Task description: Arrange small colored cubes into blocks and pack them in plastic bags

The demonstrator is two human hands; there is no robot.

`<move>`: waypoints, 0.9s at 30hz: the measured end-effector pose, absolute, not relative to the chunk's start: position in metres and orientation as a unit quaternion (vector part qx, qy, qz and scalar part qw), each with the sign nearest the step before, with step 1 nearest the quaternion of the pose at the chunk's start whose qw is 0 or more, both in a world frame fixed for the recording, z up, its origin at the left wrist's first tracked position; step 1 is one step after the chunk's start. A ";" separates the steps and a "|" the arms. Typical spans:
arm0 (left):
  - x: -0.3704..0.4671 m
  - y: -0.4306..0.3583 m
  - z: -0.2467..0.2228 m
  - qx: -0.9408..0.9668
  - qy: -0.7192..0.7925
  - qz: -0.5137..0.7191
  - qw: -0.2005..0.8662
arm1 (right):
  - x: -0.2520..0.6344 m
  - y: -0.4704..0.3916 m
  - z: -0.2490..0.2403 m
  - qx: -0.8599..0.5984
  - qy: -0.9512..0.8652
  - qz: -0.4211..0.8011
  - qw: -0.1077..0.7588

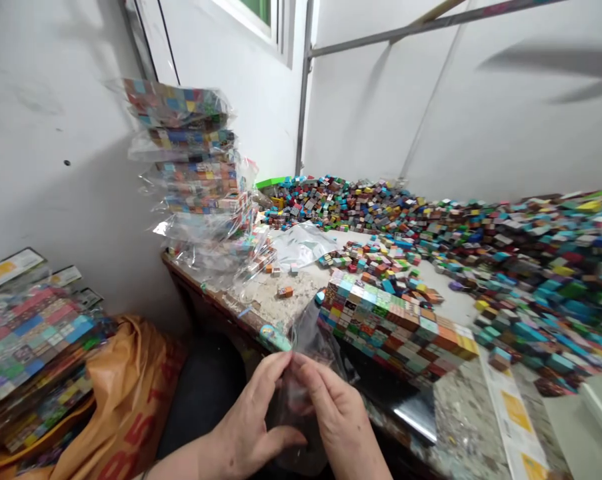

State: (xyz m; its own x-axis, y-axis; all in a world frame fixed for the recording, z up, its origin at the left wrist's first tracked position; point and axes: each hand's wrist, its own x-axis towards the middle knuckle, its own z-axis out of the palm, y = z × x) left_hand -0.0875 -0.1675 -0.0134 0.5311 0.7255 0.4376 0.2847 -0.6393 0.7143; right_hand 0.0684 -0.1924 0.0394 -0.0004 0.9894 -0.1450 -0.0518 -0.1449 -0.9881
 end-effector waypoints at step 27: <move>-0.092 -0.168 0.013 0.786 0.242 0.356 0.444 | 0.079 -0.208 0.060 -0.441 -0.336 0.654 0.515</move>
